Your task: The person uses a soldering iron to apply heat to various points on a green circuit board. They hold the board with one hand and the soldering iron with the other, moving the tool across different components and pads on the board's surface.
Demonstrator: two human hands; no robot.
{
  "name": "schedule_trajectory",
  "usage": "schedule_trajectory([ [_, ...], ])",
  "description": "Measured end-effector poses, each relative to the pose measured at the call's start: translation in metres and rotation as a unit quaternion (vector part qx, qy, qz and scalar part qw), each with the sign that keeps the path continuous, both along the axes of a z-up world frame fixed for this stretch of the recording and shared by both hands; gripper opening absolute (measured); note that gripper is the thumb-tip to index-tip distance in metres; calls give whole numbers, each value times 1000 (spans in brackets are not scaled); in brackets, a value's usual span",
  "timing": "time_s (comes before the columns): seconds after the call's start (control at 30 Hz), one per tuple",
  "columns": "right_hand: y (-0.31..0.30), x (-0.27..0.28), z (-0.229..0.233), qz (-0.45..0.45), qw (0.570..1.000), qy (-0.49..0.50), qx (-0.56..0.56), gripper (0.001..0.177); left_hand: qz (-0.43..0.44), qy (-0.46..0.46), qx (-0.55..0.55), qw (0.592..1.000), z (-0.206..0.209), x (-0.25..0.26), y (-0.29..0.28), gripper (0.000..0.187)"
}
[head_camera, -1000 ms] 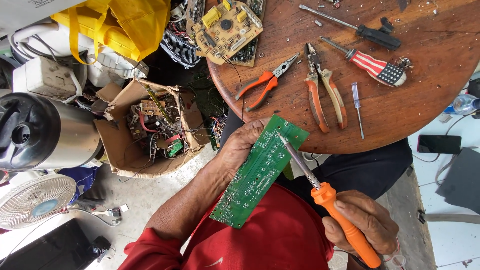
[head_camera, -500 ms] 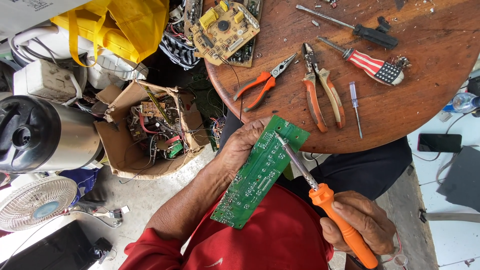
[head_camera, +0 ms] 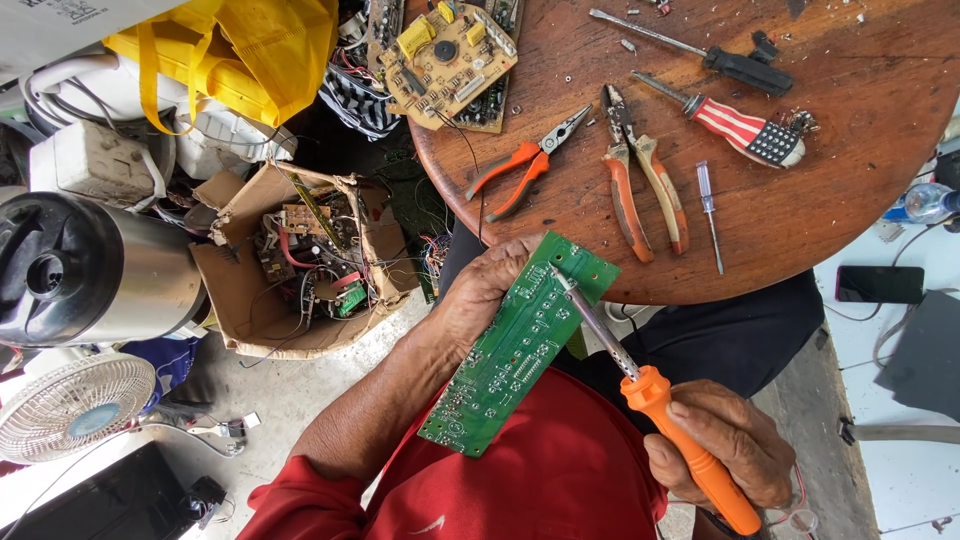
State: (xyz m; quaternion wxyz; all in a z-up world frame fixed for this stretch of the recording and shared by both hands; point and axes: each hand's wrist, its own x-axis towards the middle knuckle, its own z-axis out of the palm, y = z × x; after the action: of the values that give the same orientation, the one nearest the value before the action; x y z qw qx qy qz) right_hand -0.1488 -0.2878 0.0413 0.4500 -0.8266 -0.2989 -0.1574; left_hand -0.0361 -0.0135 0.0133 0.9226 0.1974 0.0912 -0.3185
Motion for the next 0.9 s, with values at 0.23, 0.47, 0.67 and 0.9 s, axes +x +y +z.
schedule_trajectory([
  [0.23, 2, -7, 2, -42, 999, 11, 18, 44, -3, -17, 2, 1000, 9, 1, -2, 56],
  [0.47, 6, -4, 6, -75, 996, 4, 42, 36, -14, 16, 10, 1000, 21, 2, -5, 34],
  [0.67, 3, 0, 5, -73, 996, -27, 44, 33, -19, 2, 10, 1000, 25, 2, -5, 40],
  [0.9, -1, -1, 10, -69, 996, 26, 58, 33, -30, -18, 10, 999, 27, 3, -2, 41],
])
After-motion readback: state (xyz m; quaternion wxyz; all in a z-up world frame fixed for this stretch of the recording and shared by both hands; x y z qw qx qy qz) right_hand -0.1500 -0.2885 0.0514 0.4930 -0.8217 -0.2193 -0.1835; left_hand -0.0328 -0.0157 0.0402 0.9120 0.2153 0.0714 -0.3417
